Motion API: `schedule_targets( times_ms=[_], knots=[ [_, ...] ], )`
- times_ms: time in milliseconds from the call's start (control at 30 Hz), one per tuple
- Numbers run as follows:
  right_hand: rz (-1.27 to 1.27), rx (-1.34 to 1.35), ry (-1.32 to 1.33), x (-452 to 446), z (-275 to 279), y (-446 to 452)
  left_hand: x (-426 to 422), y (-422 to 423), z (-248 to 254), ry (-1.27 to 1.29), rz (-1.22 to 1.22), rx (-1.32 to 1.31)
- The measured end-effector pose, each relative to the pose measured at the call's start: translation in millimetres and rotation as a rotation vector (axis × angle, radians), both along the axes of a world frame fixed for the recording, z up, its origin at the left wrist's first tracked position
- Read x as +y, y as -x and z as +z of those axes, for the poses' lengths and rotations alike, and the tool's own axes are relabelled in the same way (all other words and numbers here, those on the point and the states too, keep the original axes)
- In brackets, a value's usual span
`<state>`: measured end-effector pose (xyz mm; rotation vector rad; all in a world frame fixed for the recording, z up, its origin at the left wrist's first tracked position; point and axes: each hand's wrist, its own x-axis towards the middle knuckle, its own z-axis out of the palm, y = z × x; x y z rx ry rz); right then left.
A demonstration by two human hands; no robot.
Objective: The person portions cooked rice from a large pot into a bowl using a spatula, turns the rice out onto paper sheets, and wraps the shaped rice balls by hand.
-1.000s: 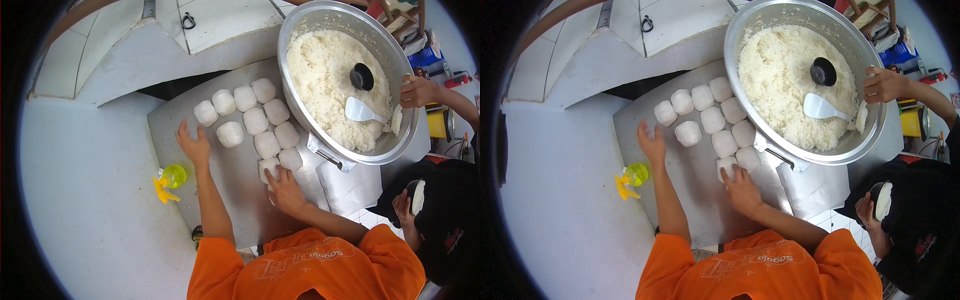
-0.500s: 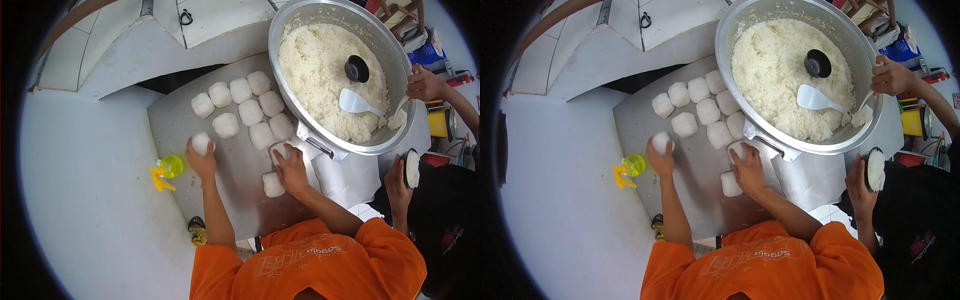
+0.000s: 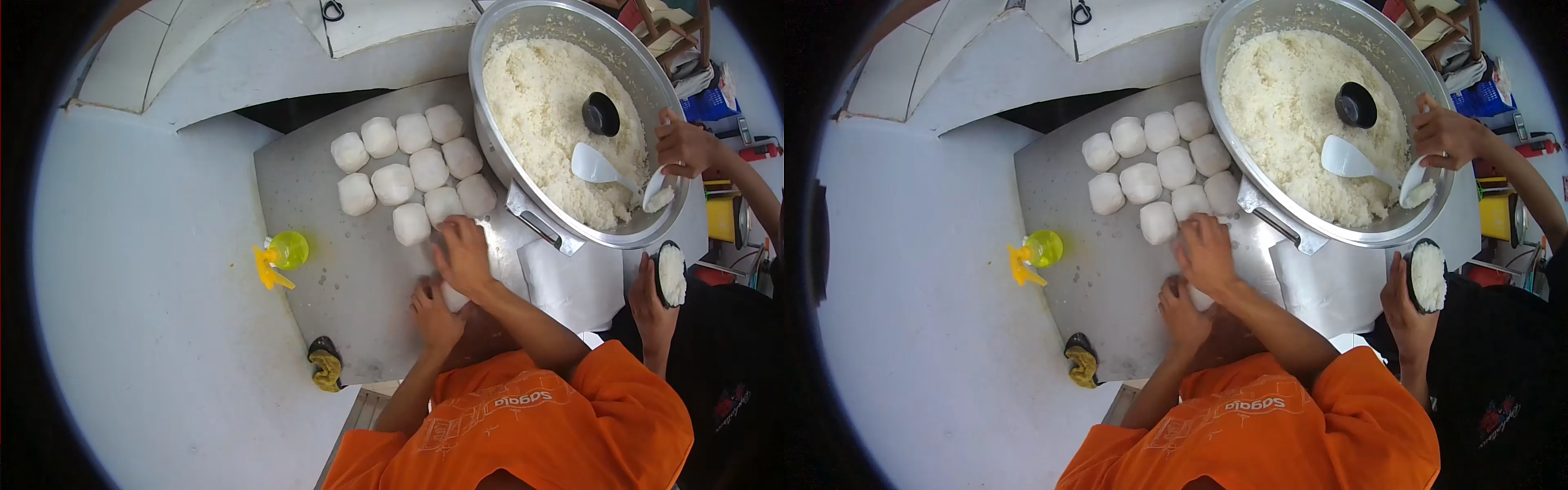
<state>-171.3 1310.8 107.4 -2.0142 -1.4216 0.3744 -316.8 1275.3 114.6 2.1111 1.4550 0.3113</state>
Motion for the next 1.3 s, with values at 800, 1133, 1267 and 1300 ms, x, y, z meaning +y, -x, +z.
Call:
schedule_targets(
  times_ms=[800,1133,1267,1300],
  knots=[
    [0.065,0.1,-0.123,-207.3,107.5,-37.5,65.7,-33.7,4.3,-0.208,-0.152,-0.538],
    [-0.436,-0.204,0.433,-330.6,-17.1,-121.0,17.3,-178.8,146.4,-0.438,-0.769,-0.847],
    [-0.494,-0.16,0.38,-343.2,-38.9,-130.9,103.7,-314.3,188.6,-0.472,-0.834,-0.418],
    [-0.507,-0.156,0.384,-345.5,-41.5,-130.0,122.6,-346.9,167.5,-0.56,-0.891,-0.27]
  ],
)
